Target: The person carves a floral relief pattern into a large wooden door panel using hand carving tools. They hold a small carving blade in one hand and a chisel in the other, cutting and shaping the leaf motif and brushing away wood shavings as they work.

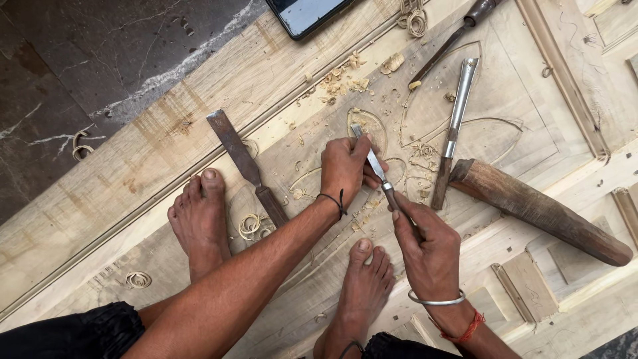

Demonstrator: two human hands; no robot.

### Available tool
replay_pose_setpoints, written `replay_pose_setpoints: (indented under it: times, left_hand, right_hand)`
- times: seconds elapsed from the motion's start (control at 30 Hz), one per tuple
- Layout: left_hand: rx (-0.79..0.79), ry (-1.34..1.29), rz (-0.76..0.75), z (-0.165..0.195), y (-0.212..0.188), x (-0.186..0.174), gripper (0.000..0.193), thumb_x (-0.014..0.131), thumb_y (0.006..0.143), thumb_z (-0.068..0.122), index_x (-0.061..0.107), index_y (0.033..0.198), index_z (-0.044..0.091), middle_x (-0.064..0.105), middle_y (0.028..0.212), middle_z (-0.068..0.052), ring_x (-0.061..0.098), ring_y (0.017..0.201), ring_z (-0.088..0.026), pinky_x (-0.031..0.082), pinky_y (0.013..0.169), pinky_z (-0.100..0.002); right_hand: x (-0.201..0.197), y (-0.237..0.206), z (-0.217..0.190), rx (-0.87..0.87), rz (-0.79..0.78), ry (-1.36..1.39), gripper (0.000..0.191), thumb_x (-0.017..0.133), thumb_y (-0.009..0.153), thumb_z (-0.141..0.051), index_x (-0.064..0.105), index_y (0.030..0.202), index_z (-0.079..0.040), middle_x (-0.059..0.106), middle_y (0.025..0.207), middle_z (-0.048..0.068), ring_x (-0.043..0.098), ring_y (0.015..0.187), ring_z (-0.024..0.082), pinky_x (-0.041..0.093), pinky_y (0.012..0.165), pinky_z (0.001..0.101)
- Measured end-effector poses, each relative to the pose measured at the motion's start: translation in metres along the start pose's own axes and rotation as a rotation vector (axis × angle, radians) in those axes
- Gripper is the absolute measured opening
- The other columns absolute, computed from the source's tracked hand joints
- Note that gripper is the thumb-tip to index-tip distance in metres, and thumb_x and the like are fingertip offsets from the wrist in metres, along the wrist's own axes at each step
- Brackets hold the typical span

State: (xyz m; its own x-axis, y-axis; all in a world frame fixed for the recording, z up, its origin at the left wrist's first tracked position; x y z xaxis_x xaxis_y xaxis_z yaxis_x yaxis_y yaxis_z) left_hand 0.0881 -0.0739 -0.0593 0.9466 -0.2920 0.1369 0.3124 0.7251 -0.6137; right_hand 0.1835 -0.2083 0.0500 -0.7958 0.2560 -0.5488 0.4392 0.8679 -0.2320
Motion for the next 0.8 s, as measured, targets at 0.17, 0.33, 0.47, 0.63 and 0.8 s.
replay_pose_setpoints:
  times: [0.17,0.33,0.47,0.63,0.8]
  left_hand:
    - [-0.016,0.027,0.013,0.006,-0.003,-0.001,0.041,0.052,0.104,0.028,0.068,0.087,-0.006,0.074,0.066,-0.014,0.068,0.047,-0.015,0.056,0.039,-0.027]
    - [-0.007,0.021,0.017,0.012,-0.003,-0.003,0.042,0.052,0.104,0.028,0.069,0.087,-0.006,0.073,0.064,-0.013,0.068,0.048,-0.015,0.055,0.039,-0.027]
    - [-0.007,0.075,0.025,0.017,-0.002,-0.006,0.041,0.051,0.104,0.028,0.069,0.087,-0.005,0.073,0.063,-0.011,0.069,0.048,-0.015,0.055,0.038,-0.026]
    - [-0.033,0.09,0.023,0.019,-0.003,-0.009,0.039,0.052,0.103,0.026,0.067,0.084,-0.005,0.071,0.061,-0.012,0.068,0.045,-0.016,0.051,0.036,-0.028]
    - [-0.014,0.118,0.047,0.021,-0.003,-0.012,0.038,0.053,0.102,0.025,0.068,0.082,-0.004,0.07,0.058,-0.012,0.066,0.042,-0.015,0.05,0.036,-0.027]
  right_hand:
    - [0.005,-0.003,0.002,0.067,-0.014,0.008,0.031,0.066,0.095,-0.007,0.072,0.126,-0.004,0.075,0.09,0.008,0.062,0.065,0.01,0.049,0.052,0.0272]
    - [0.013,-0.004,0.002,0.068,-0.027,0.064,0.033,0.063,0.097,-0.009,0.07,0.128,-0.002,0.074,0.093,0.008,0.062,0.066,0.009,0.051,0.054,0.025]
    - [0.02,-0.006,-0.002,0.106,-0.09,0.225,0.036,0.058,0.101,-0.009,0.063,0.135,0.001,0.072,0.106,0.01,0.067,0.076,0.006,0.057,0.061,0.0225]
    - [0.033,-0.013,-0.008,0.398,-0.177,0.43,0.04,0.054,0.099,-0.01,0.054,0.137,0.0,0.07,0.117,0.011,0.053,0.056,0.007,0.043,0.042,0.0244]
    - [0.04,-0.009,-0.02,0.391,-0.174,0.546,0.039,0.054,0.099,-0.011,0.049,0.135,0.004,0.066,0.121,0.014,0.056,0.056,0.01,0.047,0.041,0.0258]
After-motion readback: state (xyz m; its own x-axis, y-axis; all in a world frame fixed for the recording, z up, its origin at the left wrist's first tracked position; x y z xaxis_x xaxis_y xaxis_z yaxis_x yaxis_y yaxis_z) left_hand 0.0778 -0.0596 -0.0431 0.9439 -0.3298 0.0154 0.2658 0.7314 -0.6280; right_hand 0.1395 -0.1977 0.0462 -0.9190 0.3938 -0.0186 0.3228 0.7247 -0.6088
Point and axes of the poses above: each hand's wrist, its own y-axis towards the middle knuckle, its own x-axis out of the palm, z = x × y, the point moved 3 cm from there along y, towards the middle knuckle
